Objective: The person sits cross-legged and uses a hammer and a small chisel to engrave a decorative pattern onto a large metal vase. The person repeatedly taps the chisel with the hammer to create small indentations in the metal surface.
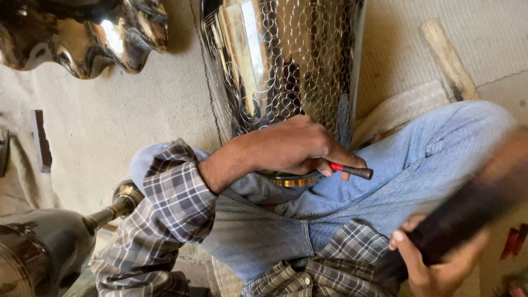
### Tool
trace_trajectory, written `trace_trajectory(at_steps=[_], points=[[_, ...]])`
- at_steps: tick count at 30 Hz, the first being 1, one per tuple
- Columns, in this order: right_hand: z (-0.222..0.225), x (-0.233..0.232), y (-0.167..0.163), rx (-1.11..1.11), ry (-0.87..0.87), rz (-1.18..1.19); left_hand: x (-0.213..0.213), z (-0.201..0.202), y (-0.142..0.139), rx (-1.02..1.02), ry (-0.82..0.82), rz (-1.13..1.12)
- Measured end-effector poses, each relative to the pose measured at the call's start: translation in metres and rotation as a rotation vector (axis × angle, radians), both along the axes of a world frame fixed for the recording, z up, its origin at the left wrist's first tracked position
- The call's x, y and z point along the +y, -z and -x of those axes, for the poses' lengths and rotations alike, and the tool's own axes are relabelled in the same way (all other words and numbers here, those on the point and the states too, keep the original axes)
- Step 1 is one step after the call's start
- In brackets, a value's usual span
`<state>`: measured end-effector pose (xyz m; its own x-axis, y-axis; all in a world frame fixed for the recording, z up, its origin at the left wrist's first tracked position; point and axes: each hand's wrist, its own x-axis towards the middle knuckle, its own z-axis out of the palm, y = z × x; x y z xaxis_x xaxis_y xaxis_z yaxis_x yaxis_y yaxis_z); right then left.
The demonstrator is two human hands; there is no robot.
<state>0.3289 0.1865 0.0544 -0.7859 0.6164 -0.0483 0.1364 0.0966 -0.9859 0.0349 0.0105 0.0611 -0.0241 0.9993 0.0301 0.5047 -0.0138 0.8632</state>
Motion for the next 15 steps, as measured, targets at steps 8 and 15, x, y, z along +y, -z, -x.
trace_trajectory(at_steps=[8, 15], points=[[0.002, -0.010, 0.015, -0.037, -0.082, -0.418, -0.004, 0.001, -0.001, 0.044, -0.028, -0.058], [0.009, -0.005, 0.011, -0.364, -0.247, -0.499, -0.003, 0.000, 0.017, 0.024, -0.154, -0.147]])
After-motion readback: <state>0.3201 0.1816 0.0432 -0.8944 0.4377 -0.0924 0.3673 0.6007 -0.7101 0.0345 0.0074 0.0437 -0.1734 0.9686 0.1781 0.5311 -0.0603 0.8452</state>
